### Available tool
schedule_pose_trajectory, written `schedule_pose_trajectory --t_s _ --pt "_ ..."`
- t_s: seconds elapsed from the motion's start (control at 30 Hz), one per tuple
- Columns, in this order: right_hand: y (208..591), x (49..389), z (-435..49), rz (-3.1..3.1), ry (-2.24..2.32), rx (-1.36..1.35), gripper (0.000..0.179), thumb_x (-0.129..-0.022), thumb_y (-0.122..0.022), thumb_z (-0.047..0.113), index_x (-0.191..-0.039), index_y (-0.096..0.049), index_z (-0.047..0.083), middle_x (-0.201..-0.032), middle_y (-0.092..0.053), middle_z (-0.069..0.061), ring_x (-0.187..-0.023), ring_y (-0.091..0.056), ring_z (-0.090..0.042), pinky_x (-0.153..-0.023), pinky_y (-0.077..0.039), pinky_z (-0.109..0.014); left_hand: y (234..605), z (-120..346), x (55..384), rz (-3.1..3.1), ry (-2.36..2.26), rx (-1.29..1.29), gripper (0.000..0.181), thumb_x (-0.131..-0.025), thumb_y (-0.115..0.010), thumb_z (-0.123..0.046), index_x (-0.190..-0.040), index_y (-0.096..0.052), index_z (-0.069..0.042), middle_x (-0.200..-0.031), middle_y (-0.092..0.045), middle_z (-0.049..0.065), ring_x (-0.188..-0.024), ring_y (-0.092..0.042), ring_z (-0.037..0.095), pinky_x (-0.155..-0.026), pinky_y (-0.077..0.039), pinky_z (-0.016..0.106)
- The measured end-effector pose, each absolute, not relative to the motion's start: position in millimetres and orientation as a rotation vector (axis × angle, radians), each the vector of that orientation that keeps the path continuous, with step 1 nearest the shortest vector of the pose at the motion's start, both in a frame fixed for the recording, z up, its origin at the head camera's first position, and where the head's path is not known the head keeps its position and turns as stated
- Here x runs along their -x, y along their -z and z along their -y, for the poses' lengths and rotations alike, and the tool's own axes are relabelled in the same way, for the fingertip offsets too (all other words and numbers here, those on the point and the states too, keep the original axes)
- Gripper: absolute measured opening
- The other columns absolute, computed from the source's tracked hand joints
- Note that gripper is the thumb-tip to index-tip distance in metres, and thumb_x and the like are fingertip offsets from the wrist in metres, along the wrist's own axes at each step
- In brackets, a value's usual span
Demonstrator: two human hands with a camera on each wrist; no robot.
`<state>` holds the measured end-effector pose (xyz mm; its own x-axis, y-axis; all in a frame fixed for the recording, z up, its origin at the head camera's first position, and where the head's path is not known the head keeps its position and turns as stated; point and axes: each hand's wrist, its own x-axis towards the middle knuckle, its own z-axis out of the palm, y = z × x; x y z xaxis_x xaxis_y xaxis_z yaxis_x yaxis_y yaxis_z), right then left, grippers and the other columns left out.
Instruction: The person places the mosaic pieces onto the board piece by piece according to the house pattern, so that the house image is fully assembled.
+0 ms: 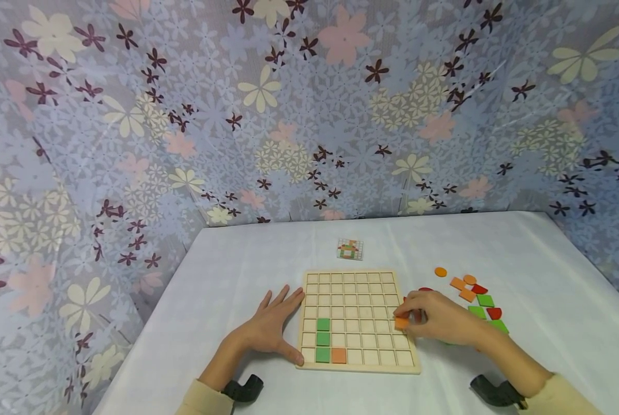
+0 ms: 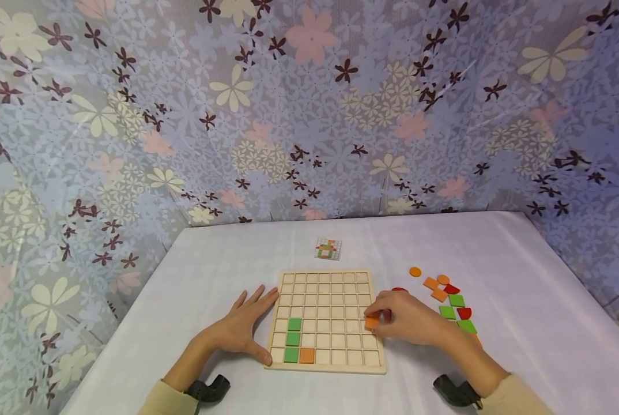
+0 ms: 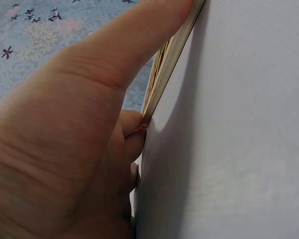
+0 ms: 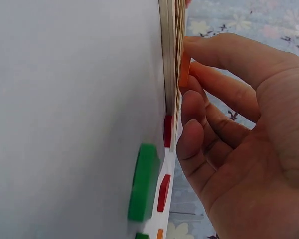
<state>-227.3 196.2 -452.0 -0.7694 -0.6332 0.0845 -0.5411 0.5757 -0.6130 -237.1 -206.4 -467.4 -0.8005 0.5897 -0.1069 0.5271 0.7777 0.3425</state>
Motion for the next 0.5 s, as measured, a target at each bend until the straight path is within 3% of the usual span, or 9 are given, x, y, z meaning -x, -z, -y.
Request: schedule_pose_trajectory --t_s 0.5 --pt "452 226 -177 -2.579 1.001 1.046 0.024 -0.086 -0.074 0.028 -0.109 -0.072 0.024 -0.096 -0.061 0.012 -0.075 -0.055 -0.009 -0.063 -0.048 -0.024 467 206 238 -2.755 -0.448 -0.862 0.138 -0.048 -0.067 -0.086 -0.156 -0.013 -0.019 -0.16 -0.009 -0.006 -0.146 0.004 0.023 -0.113 0.007 0.05"
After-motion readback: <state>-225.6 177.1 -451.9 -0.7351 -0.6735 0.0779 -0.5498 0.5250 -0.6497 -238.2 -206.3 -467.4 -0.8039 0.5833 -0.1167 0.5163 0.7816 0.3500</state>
